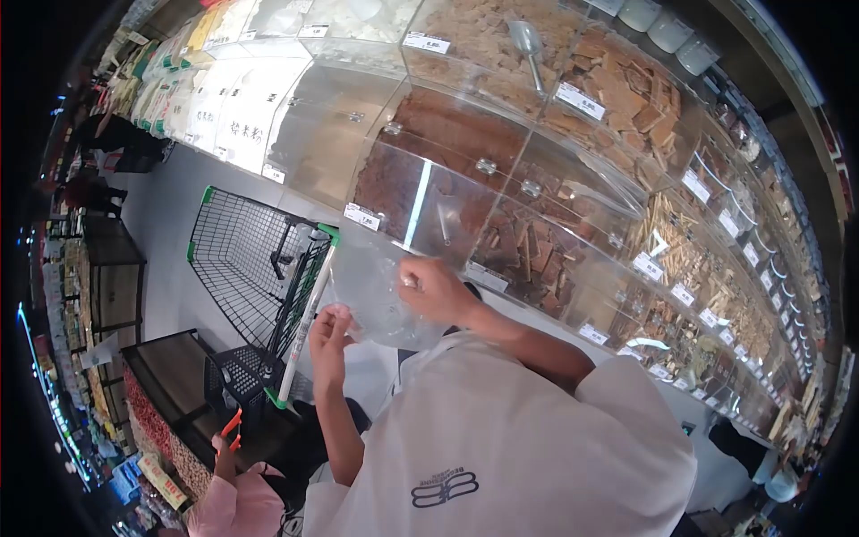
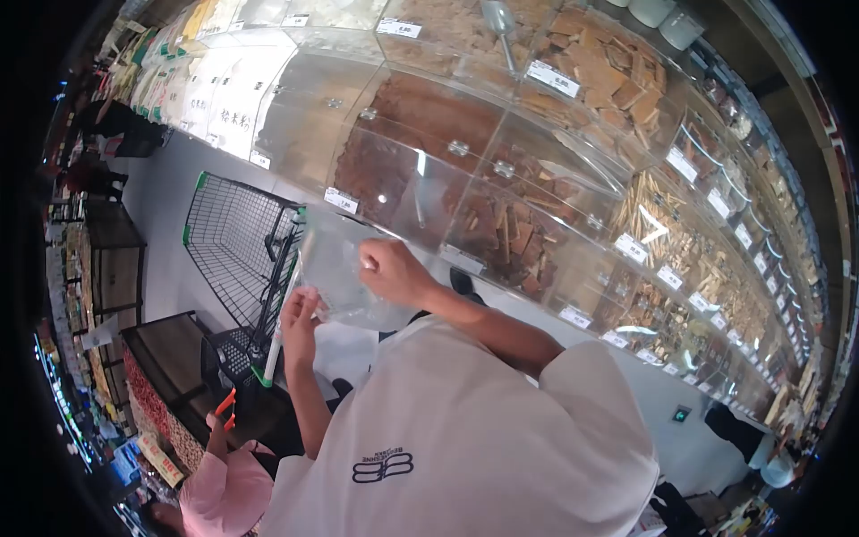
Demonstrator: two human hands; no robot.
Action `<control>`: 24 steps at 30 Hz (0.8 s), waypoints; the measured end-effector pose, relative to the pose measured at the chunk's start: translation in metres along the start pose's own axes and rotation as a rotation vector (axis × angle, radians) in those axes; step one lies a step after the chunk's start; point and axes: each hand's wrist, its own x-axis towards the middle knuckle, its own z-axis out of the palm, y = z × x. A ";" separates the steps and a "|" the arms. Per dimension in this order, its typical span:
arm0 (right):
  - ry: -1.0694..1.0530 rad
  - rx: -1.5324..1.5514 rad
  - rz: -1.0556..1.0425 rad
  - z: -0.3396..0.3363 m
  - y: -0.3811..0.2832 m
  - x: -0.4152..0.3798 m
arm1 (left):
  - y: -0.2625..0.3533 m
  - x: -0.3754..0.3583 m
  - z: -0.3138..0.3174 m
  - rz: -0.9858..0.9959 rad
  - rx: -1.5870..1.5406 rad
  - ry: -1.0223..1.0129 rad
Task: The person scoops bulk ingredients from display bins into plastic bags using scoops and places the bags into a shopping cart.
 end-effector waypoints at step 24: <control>-0.017 0.013 -0.125 0.035 -0.077 0.148 | 0.073 0.131 -0.098 0.120 -0.073 -0.153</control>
